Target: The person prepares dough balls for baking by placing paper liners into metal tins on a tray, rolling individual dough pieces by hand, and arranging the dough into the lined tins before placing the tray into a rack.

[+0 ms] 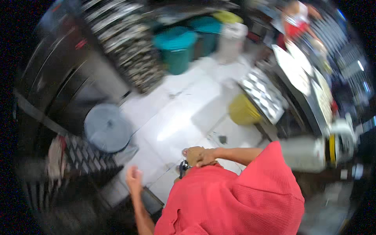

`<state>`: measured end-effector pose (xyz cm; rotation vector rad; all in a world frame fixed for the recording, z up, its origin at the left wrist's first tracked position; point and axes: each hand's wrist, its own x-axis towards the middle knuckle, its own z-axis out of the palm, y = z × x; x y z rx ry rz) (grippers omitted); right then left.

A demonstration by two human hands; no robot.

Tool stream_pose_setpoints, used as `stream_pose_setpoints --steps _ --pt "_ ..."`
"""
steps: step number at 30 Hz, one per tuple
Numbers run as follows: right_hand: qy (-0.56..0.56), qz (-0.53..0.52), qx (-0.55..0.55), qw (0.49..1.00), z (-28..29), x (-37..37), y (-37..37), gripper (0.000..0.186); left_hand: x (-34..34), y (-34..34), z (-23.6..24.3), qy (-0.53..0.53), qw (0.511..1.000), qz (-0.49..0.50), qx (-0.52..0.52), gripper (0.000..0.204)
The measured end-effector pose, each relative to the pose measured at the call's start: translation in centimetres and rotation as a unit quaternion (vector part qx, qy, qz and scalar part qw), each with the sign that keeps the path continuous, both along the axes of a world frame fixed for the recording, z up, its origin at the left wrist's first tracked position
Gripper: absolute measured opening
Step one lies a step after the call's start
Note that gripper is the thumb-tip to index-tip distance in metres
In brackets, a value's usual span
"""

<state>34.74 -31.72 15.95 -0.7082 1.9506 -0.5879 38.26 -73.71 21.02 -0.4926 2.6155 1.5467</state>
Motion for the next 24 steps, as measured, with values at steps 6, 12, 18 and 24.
stream_pose_setpoints --steps 6,12,18,24 --pt "-0.157 -0.304 -0.011 0.940 0.2 25.9 12.5 0.081 9.5 20.2 0.7 -0.164 0.801 -0.570 0.077 0.051" --pt "-0.189 -0.455 0.015 0.870 3.9 38.1 19.1 0.052 9.1 30.9 5.4 -0.357 0.595 -0.716 0.073 0.051" --pt "-0.146 -0.359 0.025 0.922 6.5 33.8 35.4 0.042 9.0 43.0 7.8 -0.472 0.605 -0.624 0.149 0.048" --pt "0.327 -0.711 -0.009 0.622 10.9 21.4 58.8 0.033 -0.7 65.2 5.1 -0.150 0.757 -0.632 0.074 0.039"
